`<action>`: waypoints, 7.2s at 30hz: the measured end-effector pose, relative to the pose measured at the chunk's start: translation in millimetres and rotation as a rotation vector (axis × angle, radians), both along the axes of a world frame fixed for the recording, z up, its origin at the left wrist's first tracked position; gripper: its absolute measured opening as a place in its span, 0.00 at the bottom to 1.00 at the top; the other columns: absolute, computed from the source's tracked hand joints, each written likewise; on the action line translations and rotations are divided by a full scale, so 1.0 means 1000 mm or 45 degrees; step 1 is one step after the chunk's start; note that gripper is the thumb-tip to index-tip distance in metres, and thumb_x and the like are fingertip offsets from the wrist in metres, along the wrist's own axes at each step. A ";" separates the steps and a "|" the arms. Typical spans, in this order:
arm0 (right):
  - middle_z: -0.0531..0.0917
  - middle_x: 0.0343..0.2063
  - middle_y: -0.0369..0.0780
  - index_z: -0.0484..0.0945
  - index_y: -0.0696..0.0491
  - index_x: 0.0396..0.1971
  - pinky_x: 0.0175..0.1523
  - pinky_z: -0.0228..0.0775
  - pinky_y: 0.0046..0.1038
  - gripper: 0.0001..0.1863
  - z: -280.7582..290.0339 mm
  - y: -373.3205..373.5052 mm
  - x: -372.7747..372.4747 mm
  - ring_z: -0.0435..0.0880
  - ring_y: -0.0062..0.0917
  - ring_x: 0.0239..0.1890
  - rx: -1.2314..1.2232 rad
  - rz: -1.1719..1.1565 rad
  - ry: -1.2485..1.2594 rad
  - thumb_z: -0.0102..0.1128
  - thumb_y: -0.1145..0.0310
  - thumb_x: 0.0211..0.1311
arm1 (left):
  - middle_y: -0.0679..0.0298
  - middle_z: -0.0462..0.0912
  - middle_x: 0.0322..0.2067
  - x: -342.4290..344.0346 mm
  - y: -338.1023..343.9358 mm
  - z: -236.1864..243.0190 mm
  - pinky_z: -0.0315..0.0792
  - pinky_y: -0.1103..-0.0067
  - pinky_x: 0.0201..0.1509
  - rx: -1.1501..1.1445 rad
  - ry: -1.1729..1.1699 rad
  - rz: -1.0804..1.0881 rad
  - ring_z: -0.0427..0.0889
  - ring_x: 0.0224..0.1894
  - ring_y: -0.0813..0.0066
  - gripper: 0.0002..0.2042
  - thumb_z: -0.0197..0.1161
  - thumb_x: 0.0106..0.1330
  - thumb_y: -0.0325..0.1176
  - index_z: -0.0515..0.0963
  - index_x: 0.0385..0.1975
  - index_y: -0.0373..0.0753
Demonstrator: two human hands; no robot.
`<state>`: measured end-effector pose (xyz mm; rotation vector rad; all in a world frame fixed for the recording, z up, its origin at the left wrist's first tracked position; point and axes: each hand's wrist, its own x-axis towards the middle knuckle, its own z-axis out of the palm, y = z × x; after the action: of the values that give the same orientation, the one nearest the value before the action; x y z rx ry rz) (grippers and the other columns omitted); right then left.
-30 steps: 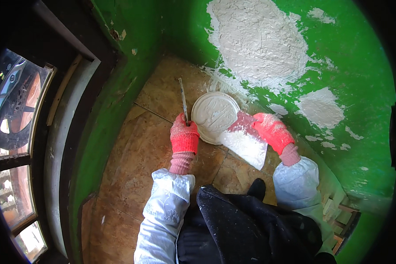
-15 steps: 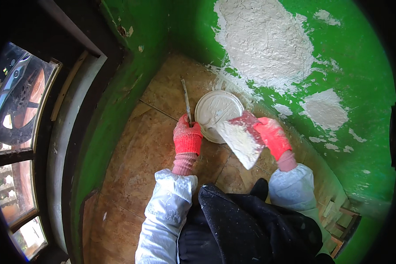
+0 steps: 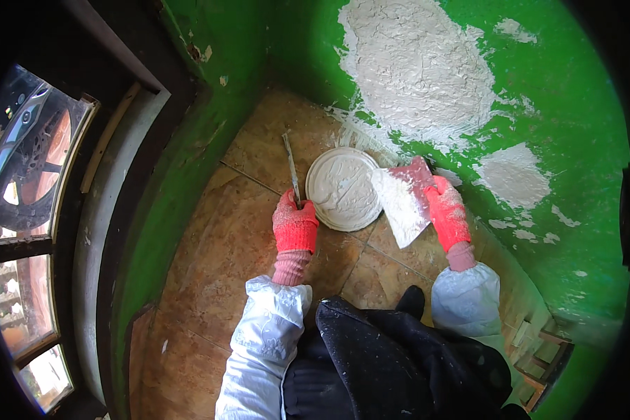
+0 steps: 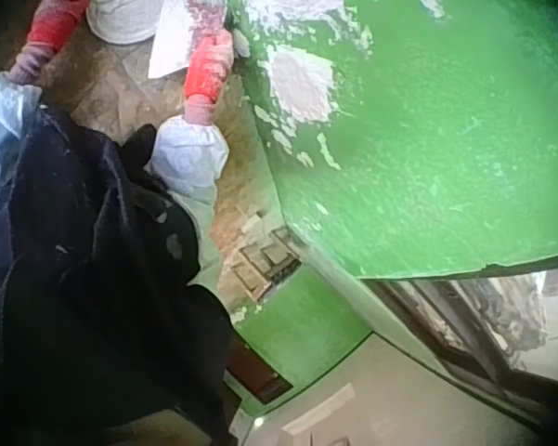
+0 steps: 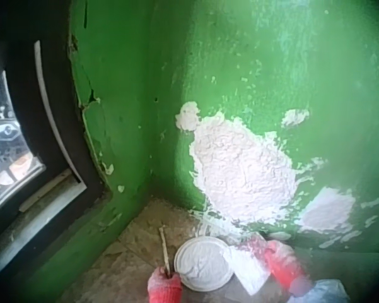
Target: The person applies plaster to a green wall using a red trowel and a small brush, gathering the plaster from a white bucket.
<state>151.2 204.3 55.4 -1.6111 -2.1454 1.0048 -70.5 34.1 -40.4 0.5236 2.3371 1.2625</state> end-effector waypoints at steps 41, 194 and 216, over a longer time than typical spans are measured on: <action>0.79 0.42 0.41 0.70 0.58 0.50 0.47 0.68 0.24 0.17 -0.029 -0.028 -0.030 0.76 0.23 0.42 -0.083 0.040 0.122 0.51 0.73 0.61 | 0.64 0.77 0.24 0.008 -0.010 0.011 0.70 0.76 0.29 -0.039 -0.183 -0.042 0.75 0.22 0.73 0.18 0.59 0.55 0.35 0.72 0.46 0.36; 0.79 0.44 0.47 0.72 0.58 0.49 0.50 0.68 0.28 0.17 -0.024 0.024 -0.033 0.78 0.33 0.45 0.081 0.160 -0.043 0.51 0.69 0.60 | 0.51 0.79 0.29 0.061 -0.074 0.072 0.72 0.62 0.33 -0.542 0.066 -0.612 0.79 0.31 0.52 0.18 0.51 0.63 0.38 0.69 0.52 0.40; 0.80 0.39 0.49 0.73 0.57 0.47 0.46 0.69 0.28 0.18 -0.047 0.008 -0.039 0.80 0.33 0.41 -0.101 0.134 0.134 0.54 0.67 0.58 | 0.52 0.79 0.29 0.066 -0.064 0.061 0.72 0.65 0.34 -0.480 -0.081 -0.368 0.80 0.33 0.53 0.18 0.56 0.61 0.42 0.72 0.51 0.51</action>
<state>112.5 212.2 8.2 -1.4573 -2.1641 1.1925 -4.0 -30.0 20.4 0.6511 2.2691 0.6780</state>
